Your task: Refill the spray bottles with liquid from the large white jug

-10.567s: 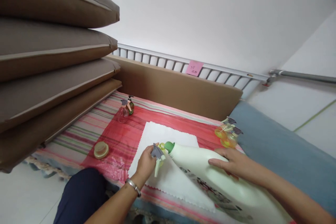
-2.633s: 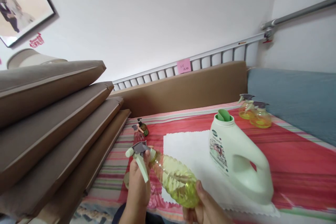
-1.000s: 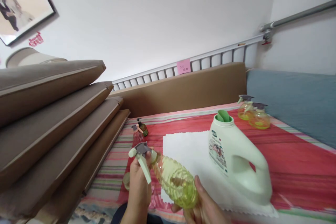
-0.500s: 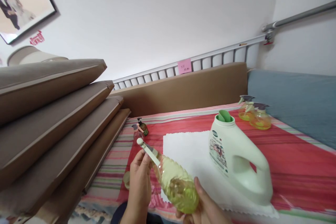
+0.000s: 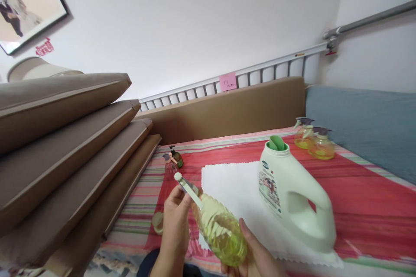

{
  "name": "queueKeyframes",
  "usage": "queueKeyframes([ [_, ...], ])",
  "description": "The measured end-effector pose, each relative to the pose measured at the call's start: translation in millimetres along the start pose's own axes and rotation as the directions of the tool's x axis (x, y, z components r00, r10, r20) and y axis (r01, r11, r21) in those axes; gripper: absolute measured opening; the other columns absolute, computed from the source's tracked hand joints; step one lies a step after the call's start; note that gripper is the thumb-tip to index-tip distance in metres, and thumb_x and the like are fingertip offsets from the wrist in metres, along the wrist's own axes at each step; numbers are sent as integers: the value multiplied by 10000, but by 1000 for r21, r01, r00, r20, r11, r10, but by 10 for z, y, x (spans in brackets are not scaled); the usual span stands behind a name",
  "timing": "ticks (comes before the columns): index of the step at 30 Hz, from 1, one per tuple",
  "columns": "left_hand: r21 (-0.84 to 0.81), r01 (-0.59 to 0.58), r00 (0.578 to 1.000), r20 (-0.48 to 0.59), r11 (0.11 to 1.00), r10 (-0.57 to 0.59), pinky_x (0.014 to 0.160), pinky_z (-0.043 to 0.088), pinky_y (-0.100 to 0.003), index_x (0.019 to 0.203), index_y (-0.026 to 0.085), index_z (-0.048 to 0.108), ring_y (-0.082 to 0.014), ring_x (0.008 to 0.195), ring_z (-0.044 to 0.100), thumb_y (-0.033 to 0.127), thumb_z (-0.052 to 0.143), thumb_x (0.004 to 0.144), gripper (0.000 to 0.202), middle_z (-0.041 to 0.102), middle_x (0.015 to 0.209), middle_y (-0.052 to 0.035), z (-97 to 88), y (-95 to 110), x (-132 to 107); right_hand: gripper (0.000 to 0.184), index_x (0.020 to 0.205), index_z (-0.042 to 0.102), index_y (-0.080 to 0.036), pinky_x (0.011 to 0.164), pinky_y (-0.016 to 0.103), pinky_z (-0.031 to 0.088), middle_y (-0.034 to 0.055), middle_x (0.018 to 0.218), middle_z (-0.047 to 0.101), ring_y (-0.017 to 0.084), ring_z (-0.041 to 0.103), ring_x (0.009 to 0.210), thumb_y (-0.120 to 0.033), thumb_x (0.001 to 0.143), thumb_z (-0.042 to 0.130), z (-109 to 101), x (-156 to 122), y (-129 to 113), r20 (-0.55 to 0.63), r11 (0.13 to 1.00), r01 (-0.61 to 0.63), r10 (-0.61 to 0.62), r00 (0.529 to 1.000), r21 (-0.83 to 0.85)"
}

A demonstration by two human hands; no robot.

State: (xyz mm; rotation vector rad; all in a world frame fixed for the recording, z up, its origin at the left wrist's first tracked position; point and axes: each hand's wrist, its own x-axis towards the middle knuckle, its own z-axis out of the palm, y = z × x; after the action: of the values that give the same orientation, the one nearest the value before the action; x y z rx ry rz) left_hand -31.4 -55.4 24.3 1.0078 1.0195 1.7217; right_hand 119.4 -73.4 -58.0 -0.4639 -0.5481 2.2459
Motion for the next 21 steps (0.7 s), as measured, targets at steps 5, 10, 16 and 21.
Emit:
queueKeyframes([
  [5,34,-2,999,43,999,0,772,455,-291,855,148,665,-193,802,640,282,708,702,208,698,791,-49,11,31,-15,640,824,676,-59,403,159,450,74,559,671,119,619,441,-622,861,375,-5,22,9,5,991,-119,119,993,60],
  [10,40,5,1000,25,999,-6,745,458,-292,836,144,669,-201,757,652,325,718,682,244,708,771,-58,47,40,-37,577,826,677,-81,429,167,469,74,616,702,125,634,462,-613,834,455,-23,14,37,15,989,-107,106,994,103],
  [16,45,7,1000,9,999,-8,734,456,-290,794,141,664,-194,729,648,328,734,656,243,707,748,-68,66,46,-28,607,875,683,-67,460,190,482,79,620,710,130,632,460,-620,841,434,-41,14,52,35,986,-112,109,993,123],
  [21,-52,87,988,134,995,-80,807,454,-354,970,166,634,-249,872,638,456,735,634,455,698,895,-105,83,-135,-83,622,832,693,-69,463,203,489,92,636,722,150,649,480,-651,798,477,-118,110,38,81,982,-114,102,991,152],
])
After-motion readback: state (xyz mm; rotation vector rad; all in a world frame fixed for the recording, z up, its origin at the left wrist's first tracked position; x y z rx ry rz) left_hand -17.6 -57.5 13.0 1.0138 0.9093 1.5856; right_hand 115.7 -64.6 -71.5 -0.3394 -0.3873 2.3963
